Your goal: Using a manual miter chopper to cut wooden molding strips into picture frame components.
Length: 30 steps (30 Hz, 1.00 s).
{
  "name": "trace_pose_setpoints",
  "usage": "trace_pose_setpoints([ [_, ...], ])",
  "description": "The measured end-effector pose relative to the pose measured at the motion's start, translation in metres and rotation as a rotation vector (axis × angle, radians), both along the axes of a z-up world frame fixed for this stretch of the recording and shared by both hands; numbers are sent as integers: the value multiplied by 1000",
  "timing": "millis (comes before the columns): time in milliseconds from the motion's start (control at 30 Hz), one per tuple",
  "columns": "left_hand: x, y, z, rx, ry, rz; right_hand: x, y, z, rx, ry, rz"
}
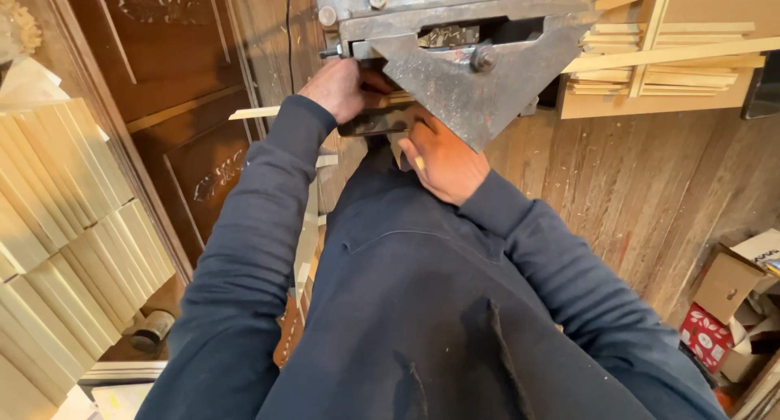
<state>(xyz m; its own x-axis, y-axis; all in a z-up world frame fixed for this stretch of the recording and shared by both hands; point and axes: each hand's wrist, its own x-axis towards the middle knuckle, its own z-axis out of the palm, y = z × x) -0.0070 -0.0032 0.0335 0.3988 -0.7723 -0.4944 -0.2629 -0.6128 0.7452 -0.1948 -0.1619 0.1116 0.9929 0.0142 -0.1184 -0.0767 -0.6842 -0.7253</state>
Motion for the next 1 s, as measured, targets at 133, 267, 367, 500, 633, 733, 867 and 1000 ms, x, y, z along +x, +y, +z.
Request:
trace_pose_setpoints([
  [133,0,0,-1,101,-62,20,27,9,-12,-305,-88,127],
  [267,-5,6,-10,-81,-42,27,25,19,-41,-94,172,117],
  [367,-8,8,-11,-59,-40,83,25,26,-41,-120,232,99],
  [500,-10,10,-18,-76,-90,89,19,32,-57,-168,114,57],
  [633,-13,14,-27,0,-144,62,13,33,-76,-299,290,165],
  [733,-20,13,-40,-146,-190,144,13,35,-69,-285,150,113],
  [867,-25,15,-38,-127,-253,185,16,35,-70,-330,196,152],
  [1000,-44,58,13,-513,-567,356,15,45,-58,-297,92,116],
])
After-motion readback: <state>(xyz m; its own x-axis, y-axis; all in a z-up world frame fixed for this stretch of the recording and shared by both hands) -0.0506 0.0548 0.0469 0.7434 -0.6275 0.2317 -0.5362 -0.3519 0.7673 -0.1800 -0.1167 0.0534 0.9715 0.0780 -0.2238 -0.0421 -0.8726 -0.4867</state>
